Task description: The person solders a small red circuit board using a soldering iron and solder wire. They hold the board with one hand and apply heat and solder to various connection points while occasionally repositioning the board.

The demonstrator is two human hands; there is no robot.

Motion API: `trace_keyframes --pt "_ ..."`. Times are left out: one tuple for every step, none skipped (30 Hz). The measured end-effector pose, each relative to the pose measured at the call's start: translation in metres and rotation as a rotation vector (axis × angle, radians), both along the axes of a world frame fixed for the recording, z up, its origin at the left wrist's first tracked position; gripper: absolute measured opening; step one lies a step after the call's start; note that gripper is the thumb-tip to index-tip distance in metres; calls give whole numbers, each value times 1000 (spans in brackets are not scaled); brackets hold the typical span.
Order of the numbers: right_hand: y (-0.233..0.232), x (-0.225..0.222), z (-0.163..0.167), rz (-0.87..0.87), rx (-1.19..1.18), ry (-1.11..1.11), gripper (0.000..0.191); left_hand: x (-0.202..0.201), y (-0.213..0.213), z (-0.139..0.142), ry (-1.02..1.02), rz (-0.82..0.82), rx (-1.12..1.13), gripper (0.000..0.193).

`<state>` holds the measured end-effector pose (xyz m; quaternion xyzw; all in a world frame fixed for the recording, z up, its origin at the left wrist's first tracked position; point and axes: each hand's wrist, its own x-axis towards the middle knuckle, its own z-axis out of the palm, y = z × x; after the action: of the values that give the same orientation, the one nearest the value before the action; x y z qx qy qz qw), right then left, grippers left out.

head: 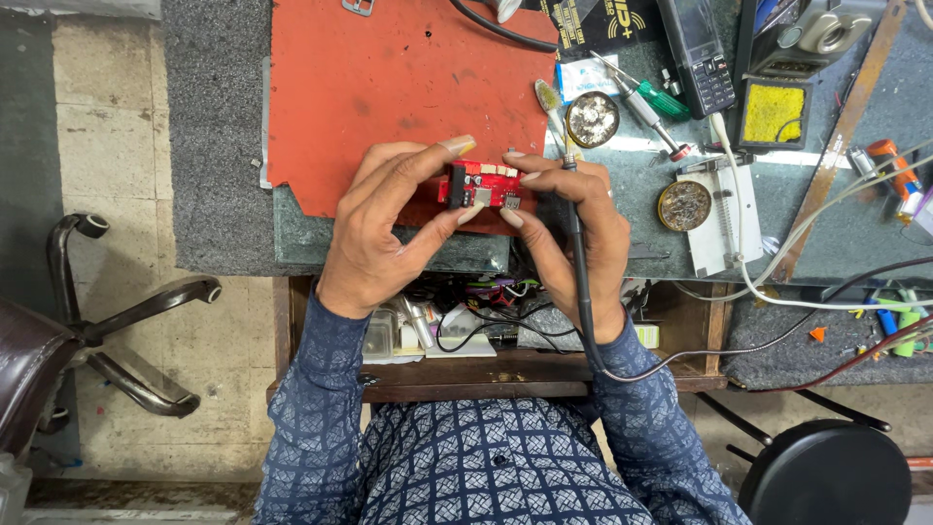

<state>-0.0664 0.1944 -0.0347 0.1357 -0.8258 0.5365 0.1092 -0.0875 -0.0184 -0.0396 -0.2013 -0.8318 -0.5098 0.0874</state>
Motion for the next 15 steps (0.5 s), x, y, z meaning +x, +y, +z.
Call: trace_keyframes --pt "-1 0 0 -4 -1 -3 31 0 -1 1 12 -1 -5 57" --pt "-1 0 0 -8 15 16 32 0 -1 2 20 1 7 57" --pt "-2 0 1 -13 32 35 33 1 -1 3 27 2 19 56" --pt "-3 0 1 -16 47 55 33 1 0 3 35 3 32 55" --pt "-4 0 2 -30 50 47 34 1 0 4 -2 19 53 53" --pt "-6 -1 1 -46 51 39 34 -1 -1 4 -39 32 74 51" --pt "-8 -2 2 -63 53 30 35 -2 0 4 -76 44 96 49" --pt "-10 -2 3 -73 123 78 37 -2 0 4 -98 52 105 48" --pt "-12 -2 3 -81 192 126 38 -4 0 3 -119 61 114 47" --pt "-14 -3 4 -88 261 173 40 -5 0 3 -140 72 122 46" --pt "-15 -4 4 -88 285 192 41 -7 0 3 -116 63 123 45" --pt "-17 -5 5 -89 310 211 43 -10 0 2 -91 53 125 45" --pt "-18 -6 5 -90 334 232 44 -12 1 2 -66 43 127 45" --pt "-19 -7 5 -99 334 224 44 -15 1 2 -46 43 79 44" --pt "-20 -8 6 -109 335 216 45 -19 1 2 -25 42 32 42"
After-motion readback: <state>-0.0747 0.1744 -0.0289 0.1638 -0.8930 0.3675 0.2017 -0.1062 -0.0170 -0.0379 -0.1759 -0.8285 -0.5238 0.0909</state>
